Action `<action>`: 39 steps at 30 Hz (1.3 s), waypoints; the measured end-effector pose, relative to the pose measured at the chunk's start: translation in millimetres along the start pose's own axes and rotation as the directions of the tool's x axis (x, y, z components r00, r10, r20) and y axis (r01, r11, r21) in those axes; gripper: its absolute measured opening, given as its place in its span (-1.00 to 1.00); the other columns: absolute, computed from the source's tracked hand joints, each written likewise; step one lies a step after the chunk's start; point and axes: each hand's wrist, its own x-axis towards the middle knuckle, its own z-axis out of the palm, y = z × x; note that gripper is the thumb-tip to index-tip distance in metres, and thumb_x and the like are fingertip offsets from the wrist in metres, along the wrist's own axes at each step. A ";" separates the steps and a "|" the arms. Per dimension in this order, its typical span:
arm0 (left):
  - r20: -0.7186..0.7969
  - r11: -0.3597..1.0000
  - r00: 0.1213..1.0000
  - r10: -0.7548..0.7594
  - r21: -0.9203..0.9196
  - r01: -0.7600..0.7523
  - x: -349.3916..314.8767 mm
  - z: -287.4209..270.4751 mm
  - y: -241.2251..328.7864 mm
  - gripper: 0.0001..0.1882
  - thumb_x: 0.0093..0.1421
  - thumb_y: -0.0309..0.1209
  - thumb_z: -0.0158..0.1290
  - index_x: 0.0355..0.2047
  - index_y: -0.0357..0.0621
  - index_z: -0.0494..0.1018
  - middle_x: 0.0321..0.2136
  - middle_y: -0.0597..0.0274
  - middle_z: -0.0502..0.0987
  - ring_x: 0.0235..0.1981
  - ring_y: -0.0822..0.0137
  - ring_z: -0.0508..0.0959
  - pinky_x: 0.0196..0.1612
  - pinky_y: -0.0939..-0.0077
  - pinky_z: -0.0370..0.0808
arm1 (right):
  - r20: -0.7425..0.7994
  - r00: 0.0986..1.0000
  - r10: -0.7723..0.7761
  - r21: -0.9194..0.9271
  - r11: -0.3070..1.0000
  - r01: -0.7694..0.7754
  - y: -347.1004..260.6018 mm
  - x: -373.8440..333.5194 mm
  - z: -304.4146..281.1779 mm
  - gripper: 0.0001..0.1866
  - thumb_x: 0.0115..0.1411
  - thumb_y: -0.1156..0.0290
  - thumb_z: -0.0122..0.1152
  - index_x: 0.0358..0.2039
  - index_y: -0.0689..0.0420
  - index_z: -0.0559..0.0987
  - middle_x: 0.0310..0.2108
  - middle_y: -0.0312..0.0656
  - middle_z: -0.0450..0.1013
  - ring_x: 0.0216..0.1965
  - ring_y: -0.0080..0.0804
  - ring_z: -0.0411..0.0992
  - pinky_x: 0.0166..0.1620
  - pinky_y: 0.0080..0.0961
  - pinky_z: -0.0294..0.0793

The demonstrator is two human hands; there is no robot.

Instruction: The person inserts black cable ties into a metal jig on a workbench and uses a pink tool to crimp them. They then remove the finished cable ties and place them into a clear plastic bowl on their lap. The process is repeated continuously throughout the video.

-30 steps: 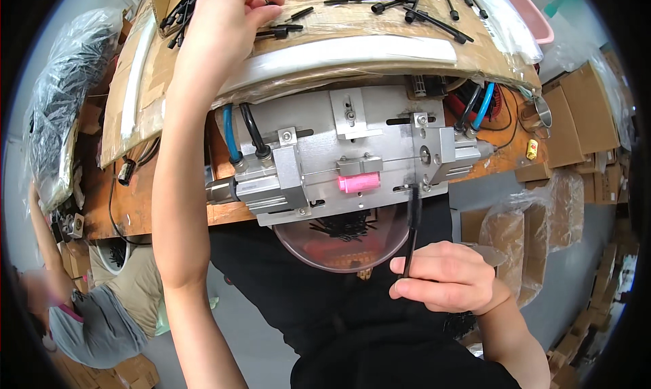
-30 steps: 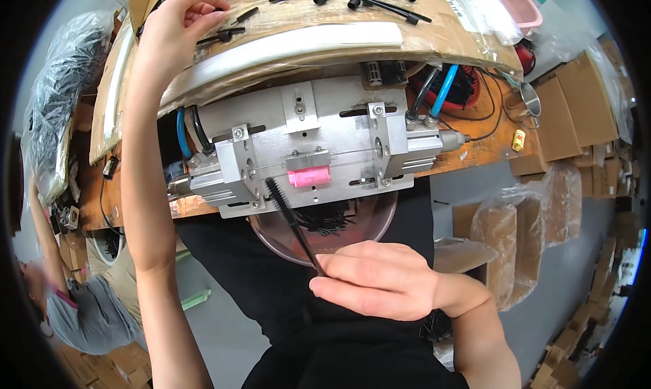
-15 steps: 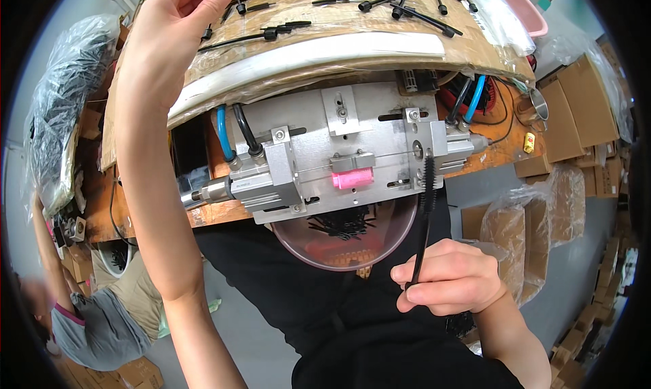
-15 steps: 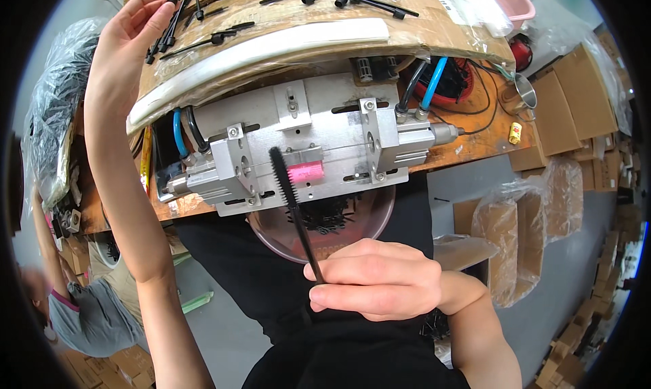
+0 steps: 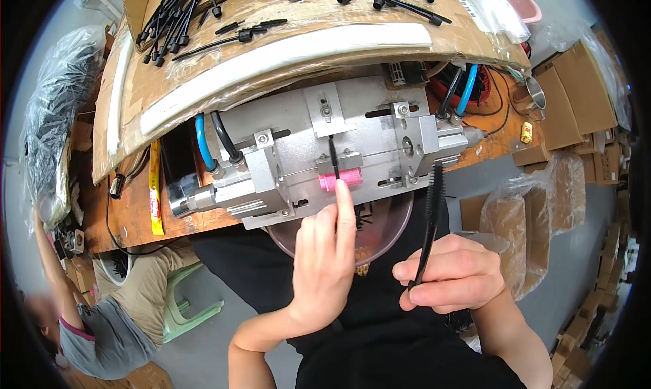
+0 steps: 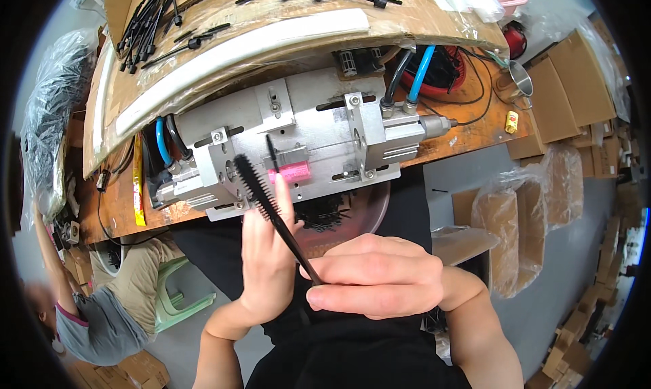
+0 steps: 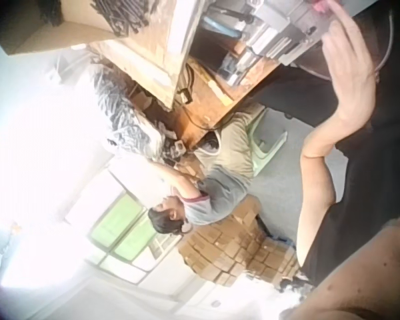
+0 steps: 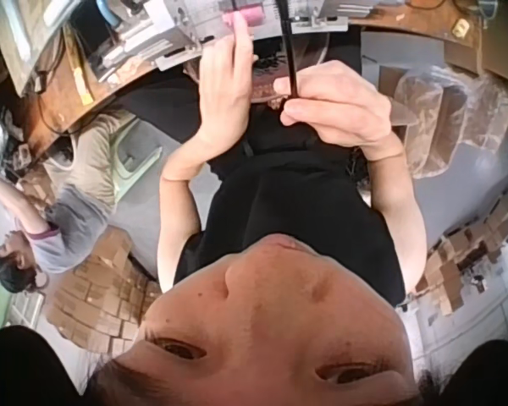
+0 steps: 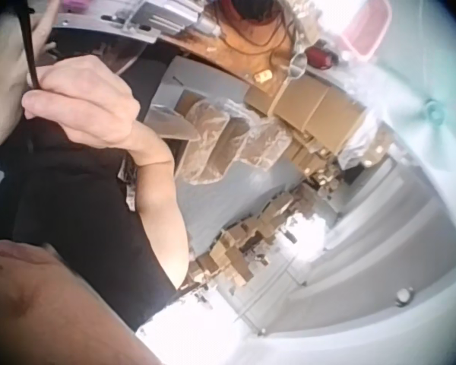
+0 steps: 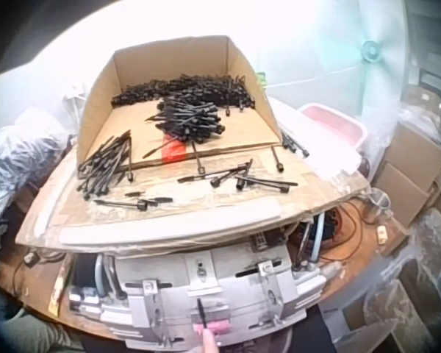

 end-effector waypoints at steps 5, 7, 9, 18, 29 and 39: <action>0.065 1.000 0.998 -0.016 0.016 0.015 9.5 12.9 2.3 -0.22 -0.07 -0.67 0.03 0.25 -0.44 0.14 -0.26 0.12 0.34 -0.32 0.25 0.37 -0.20 0.45 0.40 | -0.052 0.997 -0.049 0.014 0.999 0.050 3.7 0.4 -1.8 -0.74 -0.04 0.51 0.47 -0.34 0.12 0.56 -0.28 -0.08 0.55 -0.37 -0.34 0.52 -0.33 -0.54 0.63; 0.090 0.999 0.996 -0.025 0.034 0.022 9.2 11.9 3.5 -0.21 -0.08 -0.67 0.04 0.25 -0.45 0.13 -0.26 0.12 0.34 -0.31 0.25 0.38 -0.18 0.46 0.41 | -0.060 0.996 -0.060 0.007 0.998 0.060 3.9 0.7 -3.1 -0.74 -0.03 0.52 0.46 -0.33 0.13 0.56 -0.28 -0.07 0.54 -0.37 -0.34 0.51 -0.33 -0.53 0.64; 0.115 0.998 0.993 -0.037 0.046 0.032 7.3 9.8 4.4 -0.21 -0.08 -0.67 0.04 0.25 -0.46 0.12 -0.25 0.12 0.34 -0.30 0.25 0.38 -0.16 0.46 0.41 | -0.063 0.996 -0.061 0.001 0.998 0.061 3.7 0.5 -4.2 -0.75 -0.03 0.52 0.46 -0.33 0.13 0.56 -0.28 -0.06 0.54 -0.37 -0.33 0.51 -0.32 -0.52 0.64; 0.152 0.999 0.988 -0.033 0.008 0.032 8.1 7.6 2.9 -0.17 -0.11 -0.72 0.03 0.26 -0.49 0.08 -0.22 0.07 0.34 -0.27 0.20 0.40 -0.13 0.43 0.44 | -0.061 0.996 -0.060 -0.025 0.998 0.059 -0.6 1.4 -4.4 -0.74 -0.04 0.54 0.45 -0.33 0.13 0.56 -0.26 -0.05 0.54 -0.37 -0.33 0.51 -0.32 -0.50 0.65; -0.028 0.966 1.000 -0.009 -0.258 0.002 18.0 -15.7 5.5 -0.20 -0.06 -0.73 0.17 0.26 -0.26 0.21 -0.22 0.00 0.37 -0.28 0.07 0.39 -0.19 0.27 0.41 | -0.130 0.979 -0.158 -0.136 0.981 0.141 -25.5 18.6 -8.5 -0.76 -0.02 0.52 0.44 -0.34 0.11 0.54 -0.27 -0.10 0.53 -0.38 -0.34 0.50 -0.40 -0.54 0.62; -0.099 0.217 0.994 0.057 -0.970 -0.109 27.1 -104.0 35.4 -0.54 0.27 -0.17 0.06 -0.06 -0.38 0.49 -0.27 0.12 0.50 -0.31 0.43 0.47 -0.30 0.61 0.38 | -0.103 0.976 -0.194 -0.155 0.972 0.177 -66.2 14.9 5.5 -0.75 -0.06 0.59 0.45 -0.37 0.11 0.56 -0.28 -0.11 0.52 -0.35 -0.27 0.53 -0.34 -0.44 0.60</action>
